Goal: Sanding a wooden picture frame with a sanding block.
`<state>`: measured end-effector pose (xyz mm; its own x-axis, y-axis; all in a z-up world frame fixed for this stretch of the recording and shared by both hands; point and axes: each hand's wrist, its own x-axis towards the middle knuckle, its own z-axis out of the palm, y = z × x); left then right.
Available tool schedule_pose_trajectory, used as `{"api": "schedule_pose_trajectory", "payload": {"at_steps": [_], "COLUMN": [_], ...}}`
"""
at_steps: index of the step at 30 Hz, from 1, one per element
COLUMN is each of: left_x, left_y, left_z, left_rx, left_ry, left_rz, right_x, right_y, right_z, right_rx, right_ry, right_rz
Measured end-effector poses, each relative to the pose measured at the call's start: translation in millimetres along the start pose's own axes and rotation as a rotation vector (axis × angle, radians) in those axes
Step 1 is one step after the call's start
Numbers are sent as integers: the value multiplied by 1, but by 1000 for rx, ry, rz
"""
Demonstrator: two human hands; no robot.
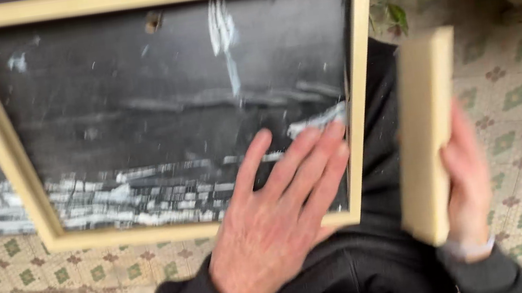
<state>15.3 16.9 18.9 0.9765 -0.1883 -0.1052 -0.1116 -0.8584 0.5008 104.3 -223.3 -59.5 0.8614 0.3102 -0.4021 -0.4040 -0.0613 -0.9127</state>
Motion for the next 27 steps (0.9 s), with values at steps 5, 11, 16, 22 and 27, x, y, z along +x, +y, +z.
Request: {"api": "schedule_pose_trajectory", "payload": {"at_steps": [5, 11, 16, 22, 27], "left_x": [-3, -3, -5, -5, -4], "left_y": [-2, -8, -7, -4, -6], "left_z": [9, 25, 26, 17, 26], "left_rx": [-3, -35, 91, 101, 2], "left_ry": [49, 96, 149, 115, 162], "left_rz": [16, 54, 46, 33, 47], "right_x": [-34, -40, -13, 59, 20], "right_y": [17, 50, 11, -65, -31], "right_z": [15, 17, 59, 96, 81], "right_rx": [154, 313, 335, -115, -128], "right_ry": [53, 13, 38, -93, -27], "right_rz": [78, 42, -31, -350, -268]}}
